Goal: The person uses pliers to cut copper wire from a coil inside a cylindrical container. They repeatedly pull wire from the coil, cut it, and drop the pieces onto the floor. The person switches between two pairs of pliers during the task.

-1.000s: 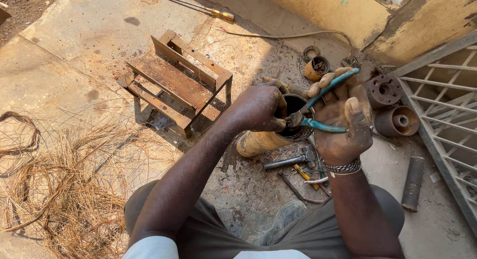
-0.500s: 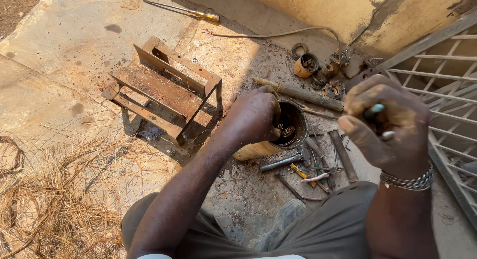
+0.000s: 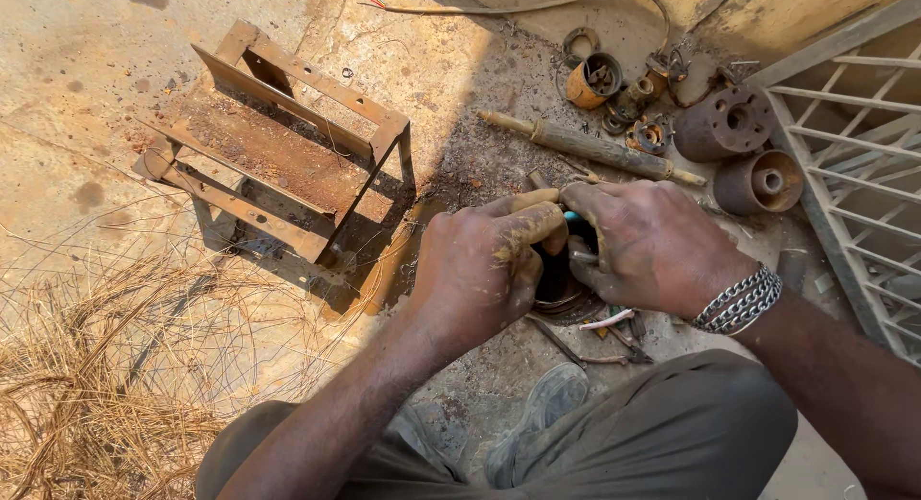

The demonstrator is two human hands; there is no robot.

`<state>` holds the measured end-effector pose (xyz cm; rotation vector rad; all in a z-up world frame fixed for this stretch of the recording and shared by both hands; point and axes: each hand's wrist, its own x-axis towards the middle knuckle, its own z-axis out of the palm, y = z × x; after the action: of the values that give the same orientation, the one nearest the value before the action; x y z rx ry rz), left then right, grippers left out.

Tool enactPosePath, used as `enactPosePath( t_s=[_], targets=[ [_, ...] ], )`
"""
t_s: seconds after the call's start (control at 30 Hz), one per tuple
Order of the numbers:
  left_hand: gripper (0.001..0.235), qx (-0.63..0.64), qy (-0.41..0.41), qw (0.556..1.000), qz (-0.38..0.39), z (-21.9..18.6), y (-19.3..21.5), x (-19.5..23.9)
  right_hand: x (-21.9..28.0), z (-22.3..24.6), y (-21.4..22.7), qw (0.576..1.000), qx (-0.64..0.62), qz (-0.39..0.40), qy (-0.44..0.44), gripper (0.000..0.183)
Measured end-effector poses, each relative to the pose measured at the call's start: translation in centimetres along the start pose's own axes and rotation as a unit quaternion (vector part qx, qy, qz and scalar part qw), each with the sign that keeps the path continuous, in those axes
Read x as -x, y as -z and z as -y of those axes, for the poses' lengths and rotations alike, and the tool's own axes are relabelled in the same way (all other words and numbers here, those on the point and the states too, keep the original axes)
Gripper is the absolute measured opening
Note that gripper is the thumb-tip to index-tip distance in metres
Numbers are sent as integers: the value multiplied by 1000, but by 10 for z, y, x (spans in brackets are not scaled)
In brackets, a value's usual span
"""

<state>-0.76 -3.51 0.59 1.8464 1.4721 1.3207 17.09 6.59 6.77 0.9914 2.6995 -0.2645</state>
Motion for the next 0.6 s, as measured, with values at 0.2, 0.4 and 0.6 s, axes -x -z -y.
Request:
enactPosePath(
  t_s=[0.2,0.4,0.6],
  targets=[
    [21,41,-9,998,54,3,13,-10,-22,-49,-6,965,-206,-50,158,41],
    [6,-20,79,975,207,-12,19,-25,-2,-41,-37,915,-358,-153,107,28],
    [15,-146,85,915,366,-33,17,-41,-2,-55,-55,895,-387,-183,128,28]
  ],
)
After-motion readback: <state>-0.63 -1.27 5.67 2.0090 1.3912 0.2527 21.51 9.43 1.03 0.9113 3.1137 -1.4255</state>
